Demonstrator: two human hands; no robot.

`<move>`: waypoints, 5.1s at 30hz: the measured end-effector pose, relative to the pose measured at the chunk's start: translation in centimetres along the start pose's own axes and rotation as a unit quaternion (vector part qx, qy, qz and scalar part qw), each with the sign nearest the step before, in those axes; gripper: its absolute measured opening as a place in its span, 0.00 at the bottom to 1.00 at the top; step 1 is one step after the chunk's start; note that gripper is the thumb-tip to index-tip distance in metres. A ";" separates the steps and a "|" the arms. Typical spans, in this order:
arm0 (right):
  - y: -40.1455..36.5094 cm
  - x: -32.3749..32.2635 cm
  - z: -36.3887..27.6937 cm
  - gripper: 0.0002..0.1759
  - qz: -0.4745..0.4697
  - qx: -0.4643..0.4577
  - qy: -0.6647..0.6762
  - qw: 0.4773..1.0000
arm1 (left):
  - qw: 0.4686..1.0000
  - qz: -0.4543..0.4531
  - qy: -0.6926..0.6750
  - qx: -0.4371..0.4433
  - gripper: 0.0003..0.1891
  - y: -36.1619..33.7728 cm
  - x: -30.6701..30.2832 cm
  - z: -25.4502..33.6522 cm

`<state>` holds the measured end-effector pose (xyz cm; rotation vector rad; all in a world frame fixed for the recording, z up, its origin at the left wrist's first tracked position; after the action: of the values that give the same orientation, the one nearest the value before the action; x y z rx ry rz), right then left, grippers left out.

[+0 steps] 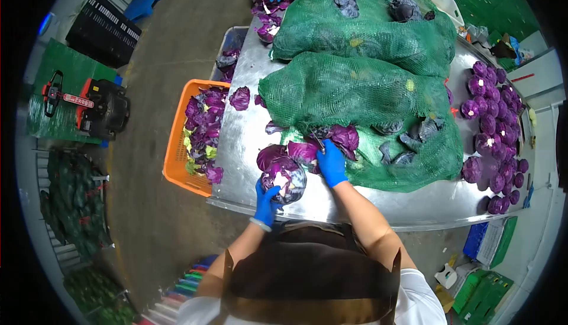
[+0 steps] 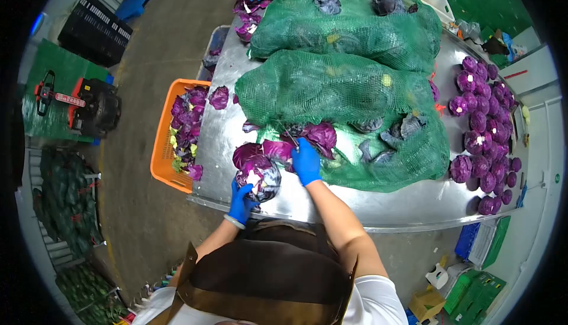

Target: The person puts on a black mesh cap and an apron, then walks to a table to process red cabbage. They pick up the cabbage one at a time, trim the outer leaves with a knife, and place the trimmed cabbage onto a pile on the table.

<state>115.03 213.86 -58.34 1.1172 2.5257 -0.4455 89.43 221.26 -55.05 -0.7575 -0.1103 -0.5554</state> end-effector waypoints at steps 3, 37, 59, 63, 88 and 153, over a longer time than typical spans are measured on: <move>-2.3 -2.8 -8.1 0.27 0.003 -0.099 -0.017 0.995 | 0.995 0.079 -0.046 -0.031 0.42 -0.2 0.1 -2.1; -7.5 -5.9 -9.7 0.12 -0.009 -0.173 -0.016 0.985 | 0.674 -0.059 0.679 0.286 0.57 -2.9 7.0 7.3; -6.5 -2.1 -5.1 0.19 -0.040 -0.045 -0.044 0.997 | 0.715 0.027 0.679 0.163 0.59 1.7 9.3 5.2; -6.2 -2.1 -4.8 0.18 -0.013 -0.069 -0.062 0.996 | 0.716 0.029 0.678 0.161 0.59 1.7 9.4 5.0; -10.6 -4.3 -7.6 0.37 -0.055 0.054 0.043 0.996 | 0.725 -0.026 0.638 0.259 0.44 -0.9 4.1 7.3; -9.5 -3.2 0.7 0.22 -0.049 0.102 0.066 0.991 | 0.759 0.002 0.591 0.273 0.51 -1.1 1.4 6.5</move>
<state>110.03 205.44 -56.21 1.1320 2.7085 -0.6913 90.68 224.40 -49.21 0.2668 0.8856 -0.8604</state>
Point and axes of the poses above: each hand's wrist, its own y-axis towards the middle knuckle, its own x-axis out of the palm, z = x × y, the point moved 7 cm from there along y, towards the middle knuckle, and after that the axes turned 14 degrees about y, right-handed, at the moved point
